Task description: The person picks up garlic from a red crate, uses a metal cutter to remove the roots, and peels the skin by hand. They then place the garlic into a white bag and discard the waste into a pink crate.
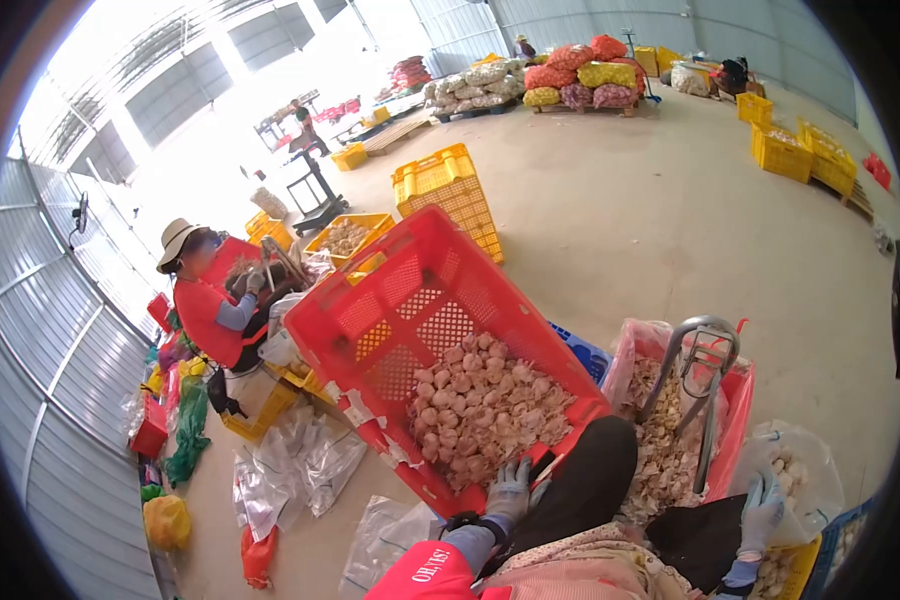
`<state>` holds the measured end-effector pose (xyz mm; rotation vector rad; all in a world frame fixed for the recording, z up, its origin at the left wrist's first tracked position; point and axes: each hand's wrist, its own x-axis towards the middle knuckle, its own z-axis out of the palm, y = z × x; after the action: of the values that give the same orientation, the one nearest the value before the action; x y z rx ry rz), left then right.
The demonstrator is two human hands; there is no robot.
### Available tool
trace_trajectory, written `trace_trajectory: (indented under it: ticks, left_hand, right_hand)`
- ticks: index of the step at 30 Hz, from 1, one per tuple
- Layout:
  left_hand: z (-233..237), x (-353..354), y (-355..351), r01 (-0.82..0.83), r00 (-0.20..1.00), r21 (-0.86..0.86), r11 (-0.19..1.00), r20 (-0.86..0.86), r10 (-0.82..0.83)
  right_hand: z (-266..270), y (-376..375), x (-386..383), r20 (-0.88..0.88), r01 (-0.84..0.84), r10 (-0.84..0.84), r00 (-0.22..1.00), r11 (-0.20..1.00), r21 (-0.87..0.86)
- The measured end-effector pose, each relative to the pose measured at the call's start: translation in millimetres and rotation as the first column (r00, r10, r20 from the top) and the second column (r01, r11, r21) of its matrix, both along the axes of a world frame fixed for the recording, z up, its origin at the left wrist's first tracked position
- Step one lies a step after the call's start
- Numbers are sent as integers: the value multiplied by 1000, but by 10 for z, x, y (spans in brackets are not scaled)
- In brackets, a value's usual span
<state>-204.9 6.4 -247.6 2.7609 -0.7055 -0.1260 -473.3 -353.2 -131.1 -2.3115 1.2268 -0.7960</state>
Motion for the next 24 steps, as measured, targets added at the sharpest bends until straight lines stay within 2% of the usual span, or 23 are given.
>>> trace_trajectory:
  ticks: [2, 5, 6, 8, 9, 10, 12, 13, 14, 19, 22, 24]
  left_hand:
    - [-127, 32, 24, 6, 1000, -10, 1000, 20, -6]
    - [-291, 81, 53, 3, 1000, -17, 1000, 16, -2]
    - [-312, 89, 52, -2, 1000, -10, 1000, 11, 2]
    - [-350, 95, 44, -6, 999, 23, 1000, 41, 5]
    - [-405, 114, 50, -2, 999, 34, 999, 48, 0]
    - [-443, 126, 49, 2, 999, 42, 999, 54, -4]
    - [-503, 150, 47, 7, 999, 39, 999, 52, -9]
    - [-503, 154, 50, 9, 999, 40, 999, 49, -11]
    - [-507, 153, 52, 12, 998, 25, 1000, 64, -13]
    - [-561, 156, 44, 20, 996, 5, 1000, 89, -20]
    - [-525, 190, 30, 30, 998, 9, 1000, 62, -31]
    - [-491, 192, 38, 47, 997, 27, 999, 52, -48]
  right_hand:
    - [-112, -56, -9, 55, -31, 31, 998, 1000, -5]
    - [-2, -29, 37, -39, -48, 47, 998, 999, -13]
    - [31, -62, 28, -3, -123, 125, 992, 981, 147]
    - [-3, -372, -55, 99, -270, 253, 962, 856, 440]
    - [-358, -642, -171, 210, -355, 289, 934, 821, 446]
    - [-468, -738, -181, 319, -441, 322, 892, 778, 447]
    - [-391, -806, -262, 546, -454, -60, 836, 482, 749]
    - [-276, -590, -245, 490, -360, -231, 840, 439, 823]
    - [-247, -498, -279, 500, -376, -285, 818, 393, 839]
    - [-78, -324, -470, 596, -523, -300, 745, 293, 800]
    - [-12, -291, -552, 638, -568, -271, 720, 297, 768]
    - [-34, -345, -585, 638, -554, -222, 738, 342, 760]
